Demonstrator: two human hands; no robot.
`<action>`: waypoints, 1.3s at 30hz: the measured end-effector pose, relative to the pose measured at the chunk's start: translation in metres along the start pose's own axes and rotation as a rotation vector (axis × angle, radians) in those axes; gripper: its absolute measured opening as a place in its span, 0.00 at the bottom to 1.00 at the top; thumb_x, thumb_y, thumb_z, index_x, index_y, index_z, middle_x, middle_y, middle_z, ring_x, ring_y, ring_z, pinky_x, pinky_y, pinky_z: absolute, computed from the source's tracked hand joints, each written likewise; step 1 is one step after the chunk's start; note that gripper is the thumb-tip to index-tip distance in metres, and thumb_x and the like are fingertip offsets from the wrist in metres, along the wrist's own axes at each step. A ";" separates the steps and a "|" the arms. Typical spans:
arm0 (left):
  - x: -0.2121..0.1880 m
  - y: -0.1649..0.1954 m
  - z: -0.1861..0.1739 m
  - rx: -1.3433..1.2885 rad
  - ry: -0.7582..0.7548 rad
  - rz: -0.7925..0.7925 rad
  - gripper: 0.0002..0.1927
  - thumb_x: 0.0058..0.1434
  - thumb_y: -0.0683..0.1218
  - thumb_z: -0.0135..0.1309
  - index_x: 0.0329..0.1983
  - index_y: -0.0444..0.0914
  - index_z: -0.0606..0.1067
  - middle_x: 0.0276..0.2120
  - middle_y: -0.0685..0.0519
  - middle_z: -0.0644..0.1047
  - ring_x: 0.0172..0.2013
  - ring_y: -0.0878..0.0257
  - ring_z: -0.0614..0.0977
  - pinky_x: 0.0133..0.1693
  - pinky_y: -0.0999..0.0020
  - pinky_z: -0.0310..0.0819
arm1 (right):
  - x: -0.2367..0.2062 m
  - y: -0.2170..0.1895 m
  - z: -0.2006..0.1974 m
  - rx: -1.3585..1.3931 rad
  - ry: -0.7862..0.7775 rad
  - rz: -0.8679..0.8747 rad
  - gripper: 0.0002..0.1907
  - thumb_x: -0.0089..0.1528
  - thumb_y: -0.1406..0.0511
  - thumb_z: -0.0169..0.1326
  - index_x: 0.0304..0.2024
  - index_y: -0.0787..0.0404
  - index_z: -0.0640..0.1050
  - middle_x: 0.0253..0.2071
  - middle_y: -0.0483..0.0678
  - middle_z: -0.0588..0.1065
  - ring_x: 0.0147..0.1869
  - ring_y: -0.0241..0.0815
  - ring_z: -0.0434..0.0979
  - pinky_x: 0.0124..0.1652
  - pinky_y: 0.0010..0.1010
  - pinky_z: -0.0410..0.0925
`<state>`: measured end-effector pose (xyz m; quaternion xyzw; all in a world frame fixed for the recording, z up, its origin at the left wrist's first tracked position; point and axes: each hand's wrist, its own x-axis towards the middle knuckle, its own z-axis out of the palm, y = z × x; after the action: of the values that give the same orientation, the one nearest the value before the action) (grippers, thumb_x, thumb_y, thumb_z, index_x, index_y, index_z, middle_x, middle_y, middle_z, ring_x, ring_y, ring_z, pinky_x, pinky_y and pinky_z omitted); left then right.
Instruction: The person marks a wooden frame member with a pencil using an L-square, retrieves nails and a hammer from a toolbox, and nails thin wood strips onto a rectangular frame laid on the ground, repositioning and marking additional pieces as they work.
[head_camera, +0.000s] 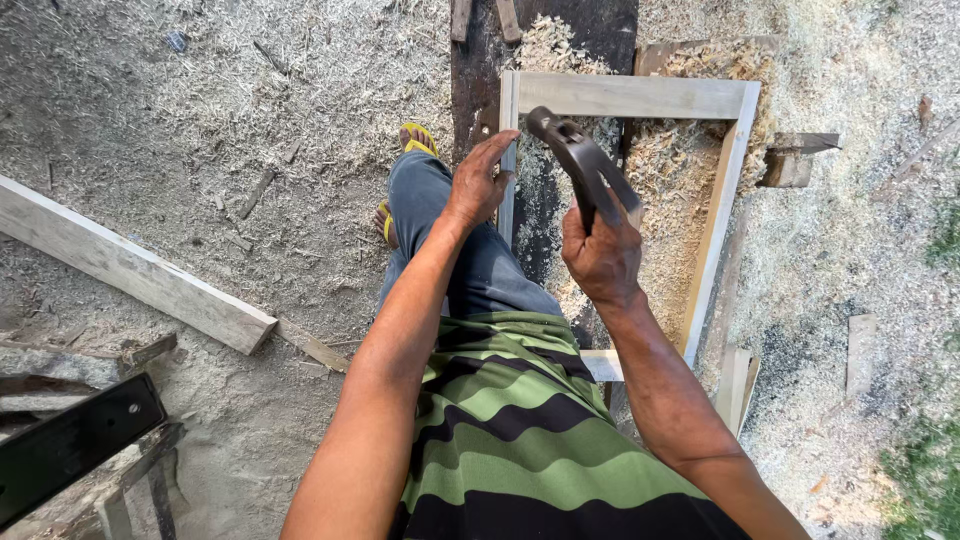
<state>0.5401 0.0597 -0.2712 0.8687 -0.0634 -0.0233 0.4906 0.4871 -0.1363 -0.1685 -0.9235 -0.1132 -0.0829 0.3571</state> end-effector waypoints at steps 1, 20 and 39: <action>0.000 0.000 0.000 -0.003 -0.001 0.003 0.37 0.54 0.35 0.63 0.69 0.43 0.69 0.64 0.47 0.74 0.65 0.49 0.74 0.65 0.59 0.69 | -0.001 0.000 -0.001 0.015 0.004 0.010 0.18 0.69 0.69 0.54 0.61 0.63 0.70 0.38 0.56 0.78 0.28 0.47 0.80 0.28 0.35 0.73; 0.008 -0.004 -0.006 -0.066 0.028 0.044 0.35 0.49 0.35 0.67 0.62 0.42 0.74 0.59 0.47 0.78 0.60 0.48 0.78 0.61 0.59 0.73 | 0.007 -0.009 -0.001 0.014 0.035 -0.005 0.21 0.71 0.67 0.53 0.67 0.56 0.68 0.33 0.51 0.76 0.30 0.45 0.80 0.30 0.38 0.73; 0.008 -0.003 -0.004 -0.030 0.041 0.018 0.35 0.50 0.35 0.68 0.63 0.43 0.74 0.60 0.49 0.77 0.61 0.50 0.78 0.62 0.60 0.73 | 0.013 -0.008 0.018 0.057 -0.056 0.001 0.16 0.69 0.71 0.51 0.60 0.65 0.73 0.38 0.56 0.78 0.28 0.45 0.79 0.26 0.35 0.72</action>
<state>0.5481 0.0630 -0.2714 0.8609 -0.0608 -0.0020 0.5051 0.4986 -0.1158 -0.1736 -0.9150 -0.1251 -0.0536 0.3799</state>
